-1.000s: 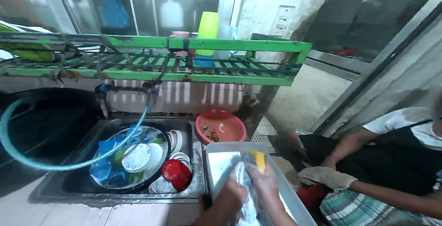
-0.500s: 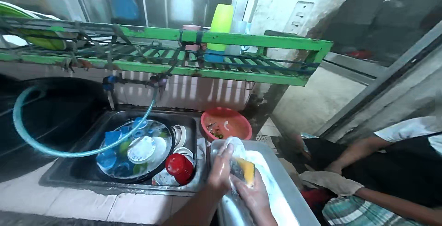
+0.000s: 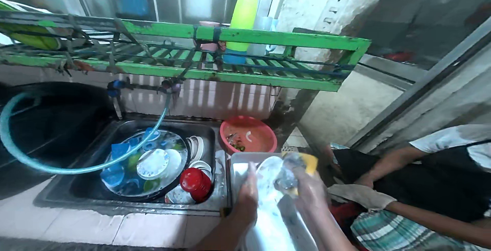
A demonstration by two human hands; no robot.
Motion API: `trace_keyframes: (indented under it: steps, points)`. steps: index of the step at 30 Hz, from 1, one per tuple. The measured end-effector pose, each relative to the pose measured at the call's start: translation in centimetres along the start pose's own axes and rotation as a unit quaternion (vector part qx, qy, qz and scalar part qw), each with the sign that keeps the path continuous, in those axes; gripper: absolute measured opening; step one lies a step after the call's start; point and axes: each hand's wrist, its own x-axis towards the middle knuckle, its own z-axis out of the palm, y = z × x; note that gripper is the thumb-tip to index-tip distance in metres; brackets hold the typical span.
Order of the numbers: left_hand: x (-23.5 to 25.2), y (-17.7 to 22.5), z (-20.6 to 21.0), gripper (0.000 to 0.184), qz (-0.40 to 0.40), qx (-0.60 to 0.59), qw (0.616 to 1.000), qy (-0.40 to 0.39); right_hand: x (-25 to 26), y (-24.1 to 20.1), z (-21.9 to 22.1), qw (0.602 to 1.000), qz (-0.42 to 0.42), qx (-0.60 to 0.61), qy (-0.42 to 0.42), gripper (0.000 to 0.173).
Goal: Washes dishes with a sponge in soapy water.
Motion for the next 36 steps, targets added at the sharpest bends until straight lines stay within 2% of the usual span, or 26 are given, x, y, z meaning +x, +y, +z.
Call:
trace_keyframes:
  steps: [2, 3, 4, 6, 7, 8, 11, 13, 14, 15, 16, 18, 20, 21, 23, 25, 26, 27, 29, 30, 32, 34, 36]
  points:
    - [1.7, 0.6, -0.5, 0.069, -0.2, -0.115, 0.973, 0.028, 0.1, -2.2, -0.9, 0.993, -0.057, 0.084, -0.051, 0.031]
    - [2.5, 0.6, -1.0, 0.072, -0.267, -0.158, 0.951, 0.016, 0.1, -3.0, -1.7, 0.987, -0.059, 0.122, -0.091, 0.03]
    - [3.0, 0.9, -1.5, 0.068, -0.299, -0.209, 0.931, -0.004, 0.1, -3.4, -2.6, 0.98, -0.044, 0.141, -0.134, 0.036]
    - [3.4, 2.1, -1.9, 0.041, -0.29, -0.309, 0.906, 0.025, 0.1, -2.8, -4.8, 0.976, -0.001, 0.104, -0.192, 0.053]
    - [3.7, 2.4, -2.0, 0.029, -0.271, -0.334, 0.902, 0.049, 0.2, -2.0, -5.6, 0.982, 0.014, 0.036, -0.187, 0.057]
    - [3.8, 2.5, -2.0, 0.027, -0.254, -0.324, 0.91, 0.051, 0.1, -1.1, -5.7, 0.986, 0.026, -0.067, -0.153, 0.057]
    - [2.4, 1.2, -0.8, 0.044, -0.238, -0.18, 0.953, -0.049, -0.7, 1.3, -4.0, 0.958, 0.05, -0.273, -0.069, 0.06]
    - [1.3, 0.1, -0.1, 0.047, -0.212, -0.034, 0.967, -0.136, -3.4, 1.1, -1.8, 0.943, -0.009, -0.322, -0.083, 0.066]
    - [0.8, 0.2, 0.1, 0.041, -0.202, 0.058, 0.963, -0.168, -4.9, 0.8, -0.9, 0.934, -0.058, -0.337, -0.106, 0.07]
    - [0.3, 0.7, 0.3, 0.03, -0.192, 0.137, 0.955, -0.179, -5.8, 0.6, -0.4, 0.927, -0.097, -0.342, -0.124, 0.072]
    - [0.1, 1.0, 0.3, 0.032, -0.194, 0.182, 0.945, -0.19, -5.9, 0.6, -0.4, 0.929, -0.106, -0.331, -0.124, 0.074]
    - [-0.4, 1.0, 0.2, 0.052, -0.179, 0.188, 0.943, -0.207, -3.8, 0.5, -1.3, 0.959, -0.038, -0.269, -0.075, 0.073]
    - [-0.9, 0.5, 0.2, 0.057, -0.159, 0.153, 0.951, -0.218, -1.0, 0.2, -2.3, 0.972, 0.009, -0.234, -0.028, 0.065]
    - [-1.0, 0.5, 0.2, 0.057, -0.161, 0.137, 0.952, -0.221, -0.7, -0.3, -2.6, 0.968, 0.011, -0.25, -0.034, 0.066]
    - [-0.8, 0.7, 0.0, 0.053, -0.185, 0.128, 0.948, -0.225, -2.9, -1.7, -2.1, 0.942, -0.042, -0.318, -0.094, 0.071]
    - [-0.5, 1.7, -0.4, 0.029, -0.19, 0.154, 0.941, -0.235, -6.0, -1.8, -1.2, 0.904, -0.183, -0.348, -0.168, 0.069]
    - [-0.5, 2.3, -0.7, 0.021, -0.194, 0.177, 0.935, -0.237, -6.5, -1.3, -1.0, 0.897, -0.233, -0.331, -0.178, 0.07]
    - [-0.5, 2.4, -0.9, 0.026, -0.186, 0.183, 0.938, -0.23, -6.3, -1.0, -1.1, 0.914, -0.219, -0.295, -0.169, 0.072]
    - [-0.8, 2.4, -0.8, 0.049, -0.18, 0.177, 0.94, -0.229, -3.9, -0.5, -1.8, 0.966, -0.095, -0.223, -0.09, 0.078]
    - [-0.9, 2.0, -0.6, 0.051, -0.175, 0.163, 0.945, -0.223, -2.3, -0.4, -2.3, 0.977, -0.046, -0.201, -0.055, 0.075]
    - [-1.0, 1.4, -0.3, 0.051, -0.171, 0.13, 0.951, -0.224, -1.8, -1.0, -2.6, 0.971, -0.025, -0.234, -0.042, 0.074]
    - [-0.8, 1.9, -0.2, 0.045, -0.186, 0.164, 0.935, -0.252, -4.6, -1.9, -2.1, 0.939, -0.098, -0.31, -0.111, 0.075]
    - [-1.0, 2.8, -0.4, 0.029, -0.175, 0.202, 0.925, -0.27, -6.8, -1.6, -1.5, 0.901, -0.219, -0.331, -0.175, 0.072]
